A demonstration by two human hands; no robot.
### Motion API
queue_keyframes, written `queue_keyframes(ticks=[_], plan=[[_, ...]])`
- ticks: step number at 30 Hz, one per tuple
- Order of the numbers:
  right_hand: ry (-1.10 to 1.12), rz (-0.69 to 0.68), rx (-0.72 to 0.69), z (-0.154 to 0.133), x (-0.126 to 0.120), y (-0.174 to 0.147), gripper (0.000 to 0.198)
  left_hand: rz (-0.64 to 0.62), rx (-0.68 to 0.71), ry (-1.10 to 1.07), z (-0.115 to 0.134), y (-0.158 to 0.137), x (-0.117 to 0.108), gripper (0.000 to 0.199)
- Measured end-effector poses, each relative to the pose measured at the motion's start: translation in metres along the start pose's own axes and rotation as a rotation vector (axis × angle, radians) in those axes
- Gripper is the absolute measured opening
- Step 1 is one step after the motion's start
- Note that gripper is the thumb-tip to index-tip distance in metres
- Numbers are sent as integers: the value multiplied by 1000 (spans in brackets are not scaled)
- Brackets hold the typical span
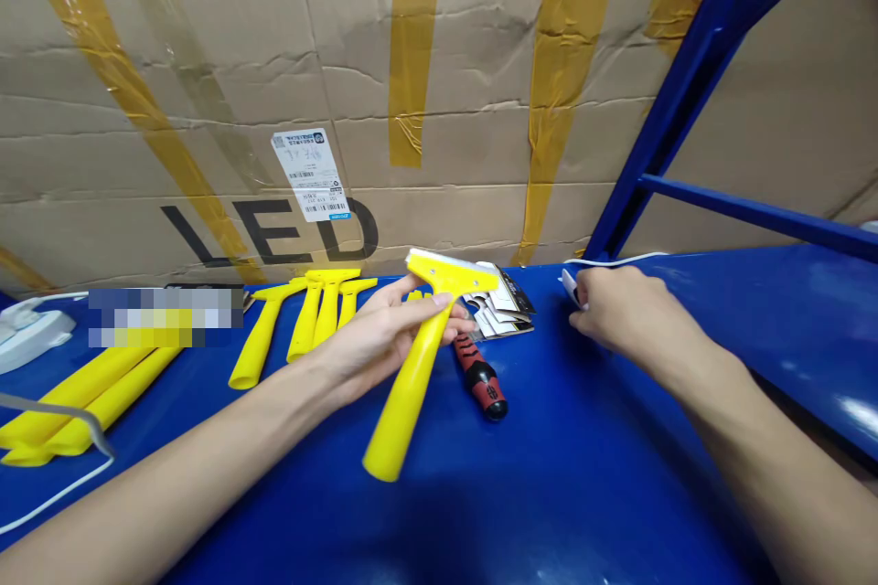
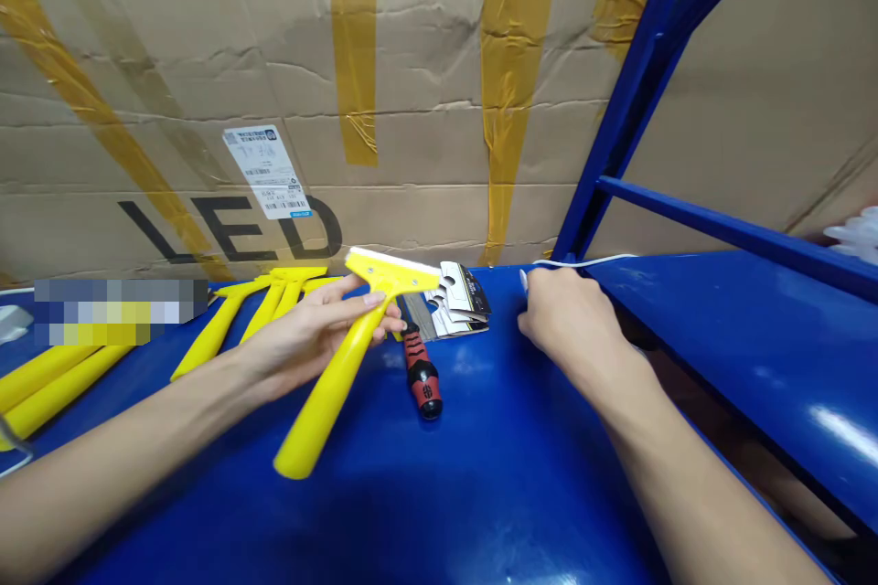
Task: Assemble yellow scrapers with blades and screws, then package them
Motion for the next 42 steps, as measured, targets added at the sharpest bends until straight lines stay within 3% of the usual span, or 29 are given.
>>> queue_keyframes(ticks=[3, 6, 8, 10, 14, 18, 26, 28, 33, 39, 42], plan=[[157, 243, -17, -1, -18, -13, 8, 14, 126, -119, 10, -1, 1, 6], [521, 442, -259, -13, -31, -24, 14, 104, 269, -156, 21, -3, 0, 15], [810, 344, -446, -25, -31, -27, 24, 173, 337, -162, 26, -3, -2, 19], [1078, 119, -563, -39, -24, -27, 33, 207, 384, -176, 29, -2, -7, 13], [1434, -263, -568, -62, -9, -30, 33, 205, 442, -248, 29, 2, -20, 11], [1622, -399, -579, -76, 1, -34, 32, 208, 462, -300, 29, 0, -27, 11], [1909, -495, -520, -90, 11, -39, 32, 152, 512, -314, 31, -8, -26, 14], [1963, -489, -493, -93, 9, -41, 41, 137, 527, -311, 32, -10, -27, 14], [1845, -569, -581, -99, 6, -49, 60, 106, 558, -257, 36, -14, -31, 10], [1789, -628, -591, -107, 5, -50, 77, 114, 547, -189, 40, -23, -34, 9], [1755, -639, -624, -115, 2, -49, 79, 103, 489, -118, 39, -32, -37, 30]])
Point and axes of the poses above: each hand's wrist, its own y-axis towards the middle knuckle, its own x-axis out of the palm, z = x × y, the point moved 2 cm from there along y, towards the middle knuckle, and after that the axes turned 14 degrees about -z, right-handed, at the moved point
